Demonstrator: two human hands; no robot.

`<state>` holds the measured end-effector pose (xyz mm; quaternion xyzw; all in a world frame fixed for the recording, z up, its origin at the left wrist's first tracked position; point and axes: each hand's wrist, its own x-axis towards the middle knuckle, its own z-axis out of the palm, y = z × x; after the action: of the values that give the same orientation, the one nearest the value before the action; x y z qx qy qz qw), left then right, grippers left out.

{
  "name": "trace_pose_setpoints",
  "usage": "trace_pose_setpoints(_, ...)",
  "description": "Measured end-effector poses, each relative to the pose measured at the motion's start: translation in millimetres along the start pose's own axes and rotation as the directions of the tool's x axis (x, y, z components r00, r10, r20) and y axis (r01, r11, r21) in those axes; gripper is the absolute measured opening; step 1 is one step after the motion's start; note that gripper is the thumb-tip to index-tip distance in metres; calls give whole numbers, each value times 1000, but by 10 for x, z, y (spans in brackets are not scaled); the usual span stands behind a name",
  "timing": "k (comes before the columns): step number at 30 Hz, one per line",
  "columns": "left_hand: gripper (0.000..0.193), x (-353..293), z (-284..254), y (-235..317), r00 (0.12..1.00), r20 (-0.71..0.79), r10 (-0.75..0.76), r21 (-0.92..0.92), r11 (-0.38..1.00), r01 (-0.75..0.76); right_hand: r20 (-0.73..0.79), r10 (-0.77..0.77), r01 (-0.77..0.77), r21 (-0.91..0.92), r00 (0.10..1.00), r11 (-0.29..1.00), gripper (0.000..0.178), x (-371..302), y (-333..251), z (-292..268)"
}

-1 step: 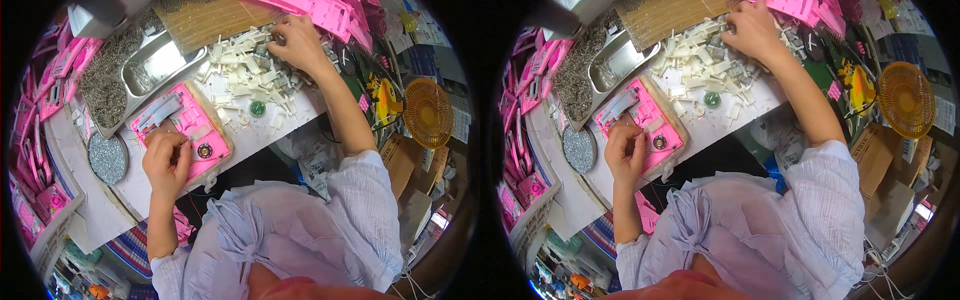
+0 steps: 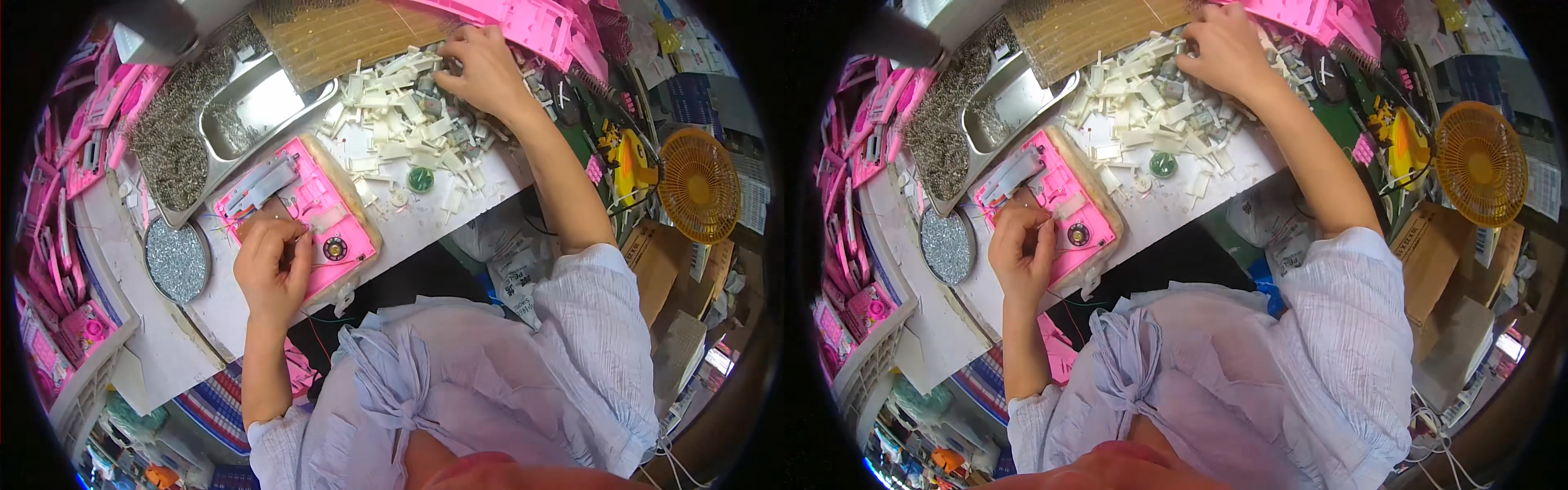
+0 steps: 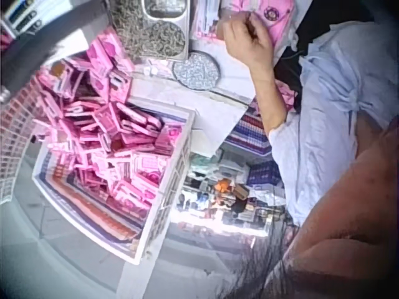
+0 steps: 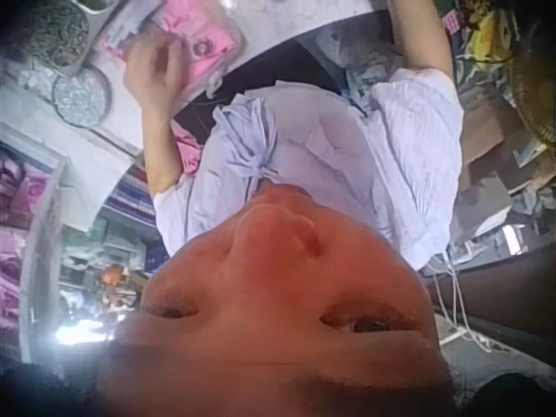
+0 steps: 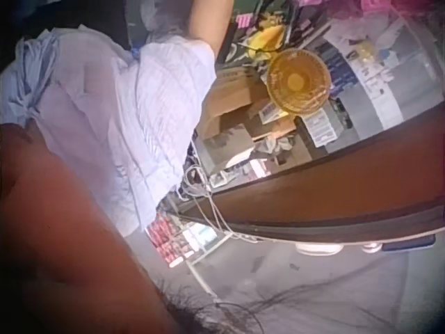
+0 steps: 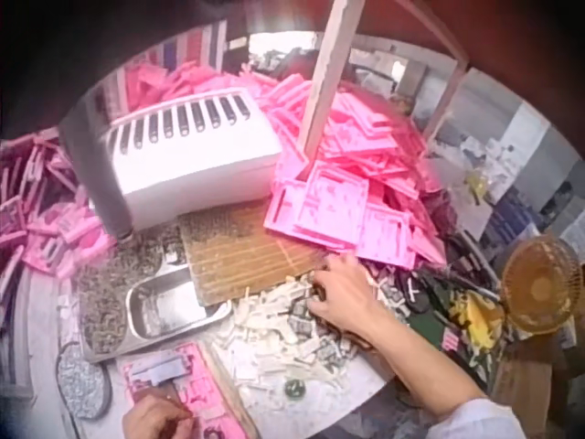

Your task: Assembling and soldering electronic components inside a pink plastic toy housing.

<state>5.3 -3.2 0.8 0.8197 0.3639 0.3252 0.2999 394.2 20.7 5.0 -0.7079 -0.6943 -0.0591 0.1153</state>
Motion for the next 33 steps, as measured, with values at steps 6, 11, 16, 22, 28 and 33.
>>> trace_pose_setpoints(6, 11, 67, -42, 72, 998, -61, 18, -36, 999, -20, -42, -17, 15, -36, 999, 999, 33, -44, 17, -122)
trace_pose_setpoints(11, 17, 371, -74, 393, 978, 36, -203, -199, 958, 206, -230, -38, 93, 231, 972, 969, 33, -292, -351, -451)
trace_pose_setpoints(16, 30, 1025, 181, 519, 920, 358, -157, -333, 900, 283, -132, -193, 233, 597, 972, 768, 36, -430, -835, -560)
trace_pose_setpoints(22, 25, 962, 216, 466, 778, 594, -206, -606, 521, 601, 217, 24, -218, 965, 976, 145, 33, -784, -1127, -522)
trace_pose_setpoints(28, 20, 724, 319, 694, 850, 436, -297, -657, 540, 526, 357, -54, -359, 900, 932, -246, 53, -901, -1154, -460)
trace_pose_setpoints(33, 24, 1344, 472, 502, 881, 446, -155, -364, 869, 336, 358, -77, -359, 851, 931, -384, 55, -1014, -873, -458)
